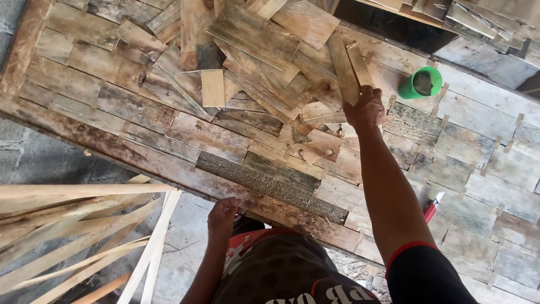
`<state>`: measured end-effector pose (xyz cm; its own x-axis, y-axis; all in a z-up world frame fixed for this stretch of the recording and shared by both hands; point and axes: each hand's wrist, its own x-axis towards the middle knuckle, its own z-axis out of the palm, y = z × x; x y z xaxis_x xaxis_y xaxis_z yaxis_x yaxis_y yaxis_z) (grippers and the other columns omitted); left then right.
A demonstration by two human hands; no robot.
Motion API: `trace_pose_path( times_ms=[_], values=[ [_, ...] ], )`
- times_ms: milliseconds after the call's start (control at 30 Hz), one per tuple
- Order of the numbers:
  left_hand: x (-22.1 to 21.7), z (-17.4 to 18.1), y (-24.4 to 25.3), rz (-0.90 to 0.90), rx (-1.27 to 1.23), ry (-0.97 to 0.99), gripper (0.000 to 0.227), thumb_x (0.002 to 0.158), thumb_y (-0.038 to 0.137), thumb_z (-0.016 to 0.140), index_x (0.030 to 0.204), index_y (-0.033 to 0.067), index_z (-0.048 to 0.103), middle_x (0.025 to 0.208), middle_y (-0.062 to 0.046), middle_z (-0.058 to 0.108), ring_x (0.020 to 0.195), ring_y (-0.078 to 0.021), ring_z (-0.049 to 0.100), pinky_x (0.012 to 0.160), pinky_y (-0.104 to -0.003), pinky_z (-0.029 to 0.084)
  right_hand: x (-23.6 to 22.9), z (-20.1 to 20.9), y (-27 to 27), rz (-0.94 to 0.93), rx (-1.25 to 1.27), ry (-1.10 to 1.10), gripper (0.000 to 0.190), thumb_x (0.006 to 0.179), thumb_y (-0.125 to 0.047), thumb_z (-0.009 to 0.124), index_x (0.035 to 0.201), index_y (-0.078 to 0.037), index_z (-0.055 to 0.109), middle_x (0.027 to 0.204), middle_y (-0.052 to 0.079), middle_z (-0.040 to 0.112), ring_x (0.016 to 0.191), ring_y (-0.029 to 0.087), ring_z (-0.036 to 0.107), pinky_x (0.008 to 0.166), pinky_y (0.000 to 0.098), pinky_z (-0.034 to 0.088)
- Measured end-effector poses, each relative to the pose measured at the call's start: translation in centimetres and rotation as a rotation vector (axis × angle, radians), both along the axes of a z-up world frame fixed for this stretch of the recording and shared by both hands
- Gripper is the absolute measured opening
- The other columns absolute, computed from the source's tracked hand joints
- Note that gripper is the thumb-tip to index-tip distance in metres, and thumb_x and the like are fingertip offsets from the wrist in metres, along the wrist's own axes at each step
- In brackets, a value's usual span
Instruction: Cutting small wood pieces with a utility knife and fitting them together on a surface.
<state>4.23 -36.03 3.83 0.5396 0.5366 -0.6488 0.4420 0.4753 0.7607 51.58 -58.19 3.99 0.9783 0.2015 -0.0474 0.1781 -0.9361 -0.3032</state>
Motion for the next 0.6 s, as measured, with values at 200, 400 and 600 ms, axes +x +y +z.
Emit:
trace_pose_path(
  times_ms=[200,400,600],
  values=[
    [1.9,-1.5,-0.7,-0.063,0.007,-0.077,0.027,0.097,0.02,0.071,0.111,-0.0025,0.067,0.089,-0.007,0.07,0.078,-0.0139,0.066,0.073,-0.029,0.055,-2.7,-1.2,-5.5,-0.059,0.176,0.028,0.034,0.087,-0.027,0.081,0.115,-0.012,0.072,0.101,0.014,0.073,0.091,0.03,0.07,0.082,0.0442,0.056],
    [7.1,2.4,-0.9,-0.163,0.031,-0.085,0.028,0.093,0.022,0.07,0.112,0.0023,0.065,0.092,0.0,0.073,0.08,-0.0099,0.072,0.07,-0.026,0.058,-10.2,2.3,-6.9,-0.34,0.703,0.339,0.023,0.097,-0.014,0.074,0.118,-0.005,0.074,0.093,0.013,0.077,0.07,0.014,0.069,0.059,0.0307,0.059],
    [8.6,-1.5,-1.9,-0.039,0.037,-0.155,0.016,0.096,0.014,0.067,0.106,0.001,0.066,0.081,-0.004,0.065,0.063,-0.0121,0.055,0.052,-0.031,0.043,-12.4,-0.6,-6.6,-0.254,0.937,0.344,0.026,0.102,-0.002,0.055,0.122,-0.002,0.071,0.099,0.007,0.076,0.071,0.011,0.073,0.062,0.0266,0.064]
  ],
)
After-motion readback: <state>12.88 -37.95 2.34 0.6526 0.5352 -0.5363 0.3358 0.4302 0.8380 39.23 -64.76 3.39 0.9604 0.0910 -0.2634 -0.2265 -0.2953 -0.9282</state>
